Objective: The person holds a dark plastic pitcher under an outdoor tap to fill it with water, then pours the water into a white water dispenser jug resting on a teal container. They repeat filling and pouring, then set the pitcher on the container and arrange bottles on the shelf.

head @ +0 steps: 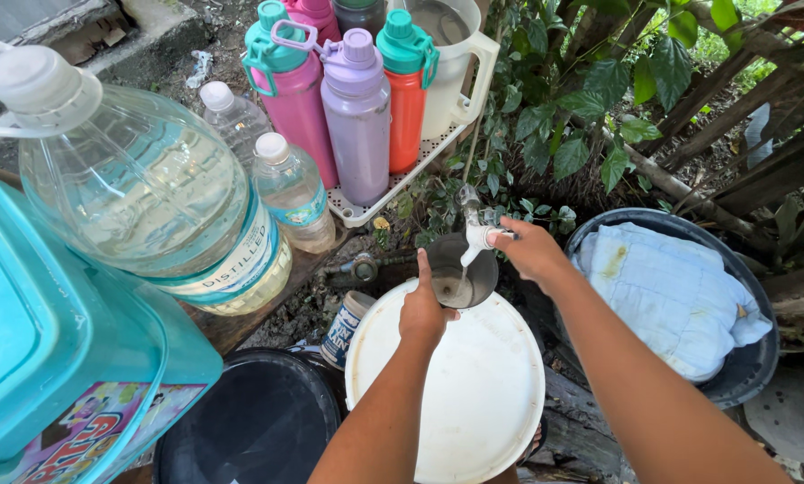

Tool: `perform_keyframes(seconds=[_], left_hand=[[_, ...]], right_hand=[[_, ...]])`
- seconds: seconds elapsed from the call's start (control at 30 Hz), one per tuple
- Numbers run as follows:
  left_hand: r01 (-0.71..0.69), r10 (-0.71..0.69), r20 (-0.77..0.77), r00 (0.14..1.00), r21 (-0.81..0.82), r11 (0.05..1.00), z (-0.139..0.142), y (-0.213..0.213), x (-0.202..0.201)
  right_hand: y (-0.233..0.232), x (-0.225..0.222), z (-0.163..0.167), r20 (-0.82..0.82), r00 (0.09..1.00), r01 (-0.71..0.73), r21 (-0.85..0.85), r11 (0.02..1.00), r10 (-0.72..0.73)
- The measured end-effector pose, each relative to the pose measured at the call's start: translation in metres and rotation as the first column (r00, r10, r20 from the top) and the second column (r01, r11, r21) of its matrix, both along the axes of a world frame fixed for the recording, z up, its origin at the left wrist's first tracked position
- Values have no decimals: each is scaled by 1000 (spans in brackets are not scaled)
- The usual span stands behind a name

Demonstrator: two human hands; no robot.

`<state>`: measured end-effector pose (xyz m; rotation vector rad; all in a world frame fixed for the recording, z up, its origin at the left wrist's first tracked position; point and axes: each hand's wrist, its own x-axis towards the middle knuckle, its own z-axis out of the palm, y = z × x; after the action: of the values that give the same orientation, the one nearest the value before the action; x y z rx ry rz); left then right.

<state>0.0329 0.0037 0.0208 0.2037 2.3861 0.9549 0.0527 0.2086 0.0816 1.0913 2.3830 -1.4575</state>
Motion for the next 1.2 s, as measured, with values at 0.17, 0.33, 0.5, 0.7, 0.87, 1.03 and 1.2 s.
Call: perform_keyframes(seconds=[0.17, 0.33, 0.5, 0.7, 0.87, 1.03, 1.2], left_hand=[[-8, 9, -20, 1000, 39, 999, -4, 1, 2], [-10, 11, -36, 999, 30, 1000, -4, 2, 1], [-12, 13, -33, 999, 40, 999, -5, 2, 1], [-47, 52, -80, 995, 61, 997, 0, 0, 0], [-53, 54, -34, 998, 33, 998, 7, 0, -1], [-101, 101, -65, 993, 6, 995, 10, 2, 7], [-174, 174, -13, 985, -90, 981, 17, 10, 9]], right_hand=[[-13, 18, -17, -308, 905, -62, 587, 807, 293], [-17, 24, -5, -298, 925, -63, 494, 867, 237], [-18, 21, 0, -199, 948, -107, 537, 836, 249], [-15, 16, 2, -158, 946, -140, 588, 797, 283], [-6, 6, 2, -90, 948, -196, 588, 785, 304], [5, 9, -8, -92, 947, -220, 509, 832, 307], [14, 0, 1, -85, 864, -344, 620, 705, 497]])
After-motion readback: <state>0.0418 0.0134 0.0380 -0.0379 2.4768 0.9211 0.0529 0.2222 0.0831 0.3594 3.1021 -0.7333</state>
